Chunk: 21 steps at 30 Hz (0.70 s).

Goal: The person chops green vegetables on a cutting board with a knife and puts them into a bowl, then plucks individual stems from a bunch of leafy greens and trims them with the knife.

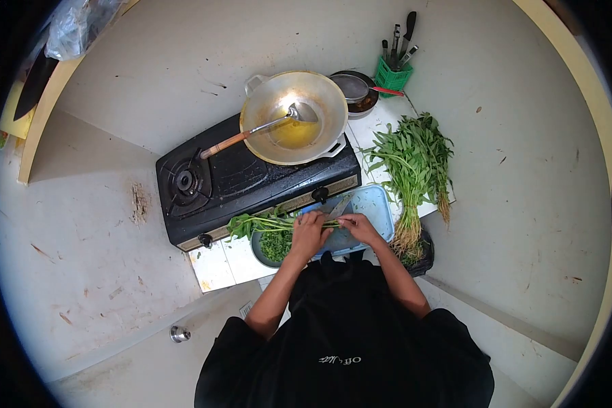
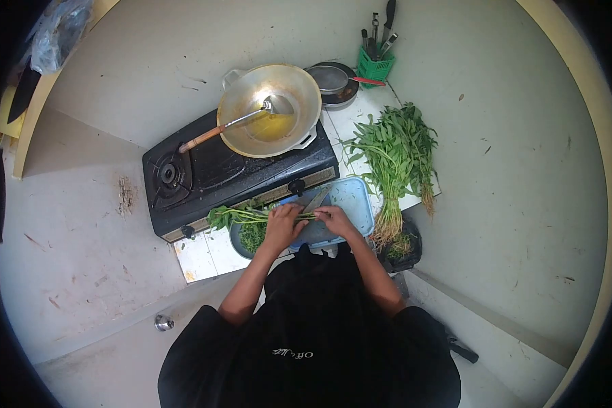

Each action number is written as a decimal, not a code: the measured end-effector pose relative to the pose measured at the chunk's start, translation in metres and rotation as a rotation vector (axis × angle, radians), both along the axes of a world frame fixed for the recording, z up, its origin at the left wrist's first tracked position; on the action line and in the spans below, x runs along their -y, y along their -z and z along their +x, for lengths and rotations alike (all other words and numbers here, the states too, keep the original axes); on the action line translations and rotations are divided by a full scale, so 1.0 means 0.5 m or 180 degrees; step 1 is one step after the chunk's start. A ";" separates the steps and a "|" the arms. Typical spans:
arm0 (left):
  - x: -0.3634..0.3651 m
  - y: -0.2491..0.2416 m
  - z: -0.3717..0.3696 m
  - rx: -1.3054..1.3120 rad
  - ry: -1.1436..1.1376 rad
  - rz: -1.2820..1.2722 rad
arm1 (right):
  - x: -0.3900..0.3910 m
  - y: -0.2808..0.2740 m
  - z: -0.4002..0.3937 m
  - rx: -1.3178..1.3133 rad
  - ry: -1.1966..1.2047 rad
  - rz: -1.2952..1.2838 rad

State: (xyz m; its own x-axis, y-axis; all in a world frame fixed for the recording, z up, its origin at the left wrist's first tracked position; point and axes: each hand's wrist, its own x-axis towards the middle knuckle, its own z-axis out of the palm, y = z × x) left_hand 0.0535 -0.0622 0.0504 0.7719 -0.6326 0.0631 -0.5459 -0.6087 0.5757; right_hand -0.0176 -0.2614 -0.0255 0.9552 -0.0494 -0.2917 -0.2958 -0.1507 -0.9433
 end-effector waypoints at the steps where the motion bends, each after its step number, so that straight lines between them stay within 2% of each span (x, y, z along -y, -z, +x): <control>1: -0.004 0.027 0.009 0.1208 0.0395 0.0022 | -0.004 -0.007 0.001 0.0017 -0.0001 0.0058; 2: -0.011 0.053 0.015 0.1215 0.0379 0.0028 | -0.011 -0.013 0.005 0.0024 -0.0019 0.0061; 4: -0.012 0.073 0.025 0.0105 0.0705 0.0135 | -0.015 -0.016 0.006 0.0279 -0.0110 -0.0108; 5: -0.014 0.084 0.023 0.0098 0.0720 0.0131 | -0.019 -0.017 0.000 0.0271 -0.0095 -0.0112; 7: -0.021 0.076 0.025 -0.0614 0.0262 -0.0050 | -0.043 -0.028 -0.003 0.1337 0.0956 -0.1269; 8: -0.027 0.072 0.029 -0.0612 0.0263 -0.0041 | -0.065 -0.034 -0.001 0.1337 0.0960 -0.1260; 10: -0.038 0.087 0.036 -0.0827 0.0018 -0.0379 | -0.105 -0.006 -0.014 0.1021 0.2724 -0.1792; 12: -0.042 0.059 0.041 -0.1027 -0.0083 -0.0167 | -0.140 0.061 -0.046 0.0774 0.2753 -0.1839; 14: -0.048 0.053 0.044 -0.1224 -0.0176 0.0049 | -0.175 0.072 -0.056 -0.0019 0.2438 -0.0568; 16: -0.056 0.058 0.045 -0.1057 -0.0228 -0.0308 | -0.197 0.086 -0.051 -0.0241 0.2213 -0.0639; 18: -0.060 0.059 0.045 -0.1080 -0.0327 -0.0372 | -0.221 0.089 -0.033 -0.0636 0.2088 -0.1060; 21: -0.068 0.050 0.049 -0.0968 -0.0391 -0.0428 | -0.232 0.077 -0.009 -0.0928 0.1974 -0.0940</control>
State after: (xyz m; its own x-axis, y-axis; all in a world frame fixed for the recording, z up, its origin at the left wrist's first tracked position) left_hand 0.0778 -0.0283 0.0256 0.8380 -0.5354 -0.1050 -0.2644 -0.5669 0.7802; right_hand -0.0222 -0.1453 -0.0640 0.6126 -0.6696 -0.4199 -0.6409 -0.1099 -0.7597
